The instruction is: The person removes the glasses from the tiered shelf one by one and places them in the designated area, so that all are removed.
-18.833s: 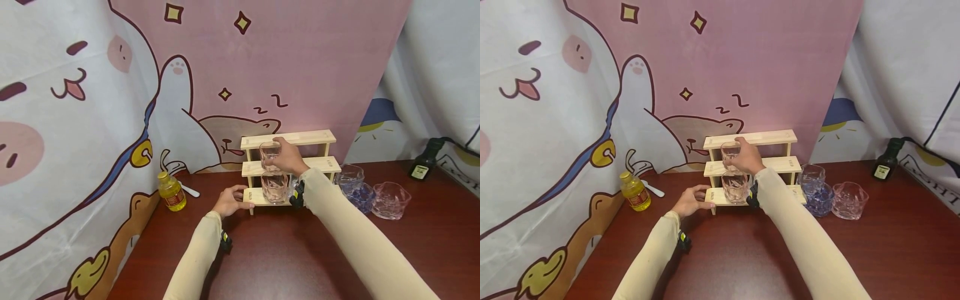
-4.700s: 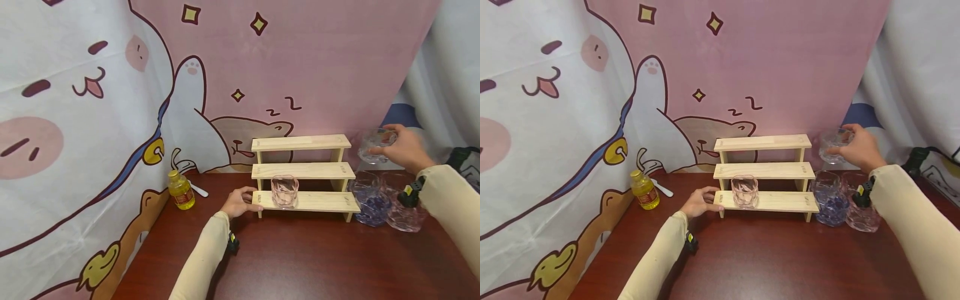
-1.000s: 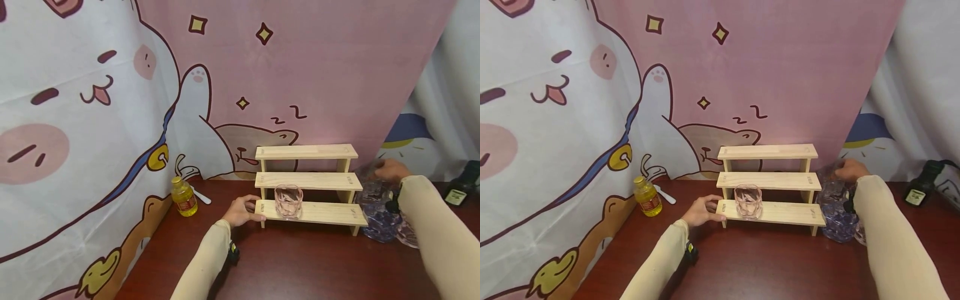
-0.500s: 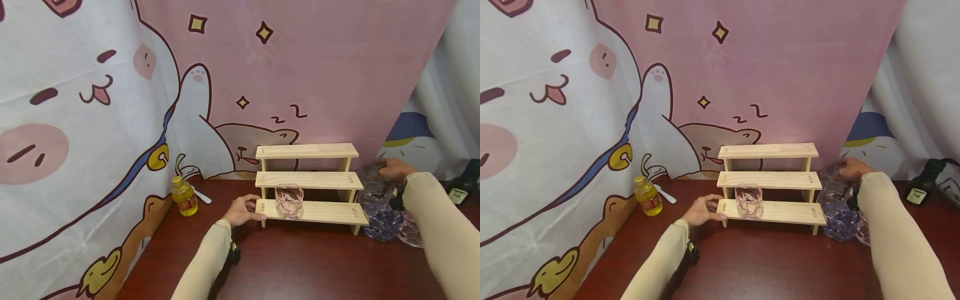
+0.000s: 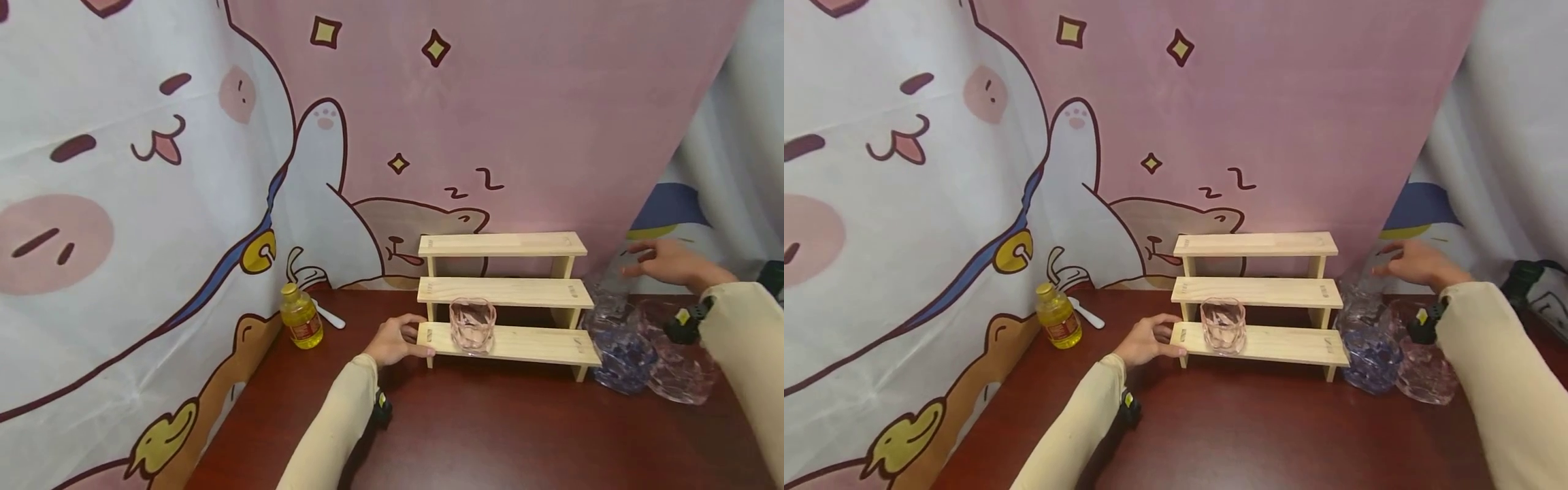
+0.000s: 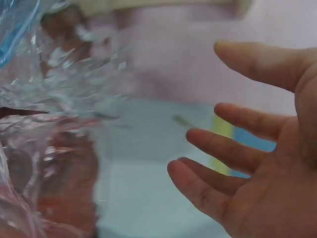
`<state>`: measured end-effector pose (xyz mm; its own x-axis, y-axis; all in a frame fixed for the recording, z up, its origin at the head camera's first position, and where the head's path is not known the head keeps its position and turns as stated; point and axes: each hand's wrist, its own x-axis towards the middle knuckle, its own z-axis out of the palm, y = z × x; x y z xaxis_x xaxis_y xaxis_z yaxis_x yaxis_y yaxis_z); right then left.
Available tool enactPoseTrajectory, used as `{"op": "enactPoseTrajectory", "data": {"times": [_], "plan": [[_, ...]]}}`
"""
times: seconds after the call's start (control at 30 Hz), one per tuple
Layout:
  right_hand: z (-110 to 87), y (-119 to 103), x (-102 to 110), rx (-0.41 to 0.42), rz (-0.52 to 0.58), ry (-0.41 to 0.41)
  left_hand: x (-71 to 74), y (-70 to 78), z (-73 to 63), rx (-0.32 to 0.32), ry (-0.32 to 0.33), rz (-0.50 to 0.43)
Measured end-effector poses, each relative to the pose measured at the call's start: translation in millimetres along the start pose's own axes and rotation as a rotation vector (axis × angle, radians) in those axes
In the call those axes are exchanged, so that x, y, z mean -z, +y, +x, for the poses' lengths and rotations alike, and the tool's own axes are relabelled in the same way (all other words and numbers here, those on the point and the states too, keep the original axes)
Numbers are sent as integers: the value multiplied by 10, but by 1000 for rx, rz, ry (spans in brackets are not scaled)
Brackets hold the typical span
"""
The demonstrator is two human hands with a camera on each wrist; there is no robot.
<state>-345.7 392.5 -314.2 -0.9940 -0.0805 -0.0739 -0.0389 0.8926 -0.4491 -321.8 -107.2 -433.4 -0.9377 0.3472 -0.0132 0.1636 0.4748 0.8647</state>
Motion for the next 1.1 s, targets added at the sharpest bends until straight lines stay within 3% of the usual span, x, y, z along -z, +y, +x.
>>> {"op": "enactPoseTrajectory", "data": {"times": [0.13, 0.33, 0.57, 0.8, 1.1], "plan": [[-237, -239, 51, 38, -12, 91, 6, -8, 3, 0, 3, -5], [-541, -734, -133, 217, 23, 282, 3, -28, -6, 24, 8, -7], [-752, -1193, -514, 492, 185, 259, -10, 0, -10, 5, 16, -21], [-655, -1472, -926, 606, 242, 147, -12, 3, -4, 5, 16, -9], [-330, -1579, -1281, 731, 128, 156, -13, -13, -2, 13, 13, -16]]}}
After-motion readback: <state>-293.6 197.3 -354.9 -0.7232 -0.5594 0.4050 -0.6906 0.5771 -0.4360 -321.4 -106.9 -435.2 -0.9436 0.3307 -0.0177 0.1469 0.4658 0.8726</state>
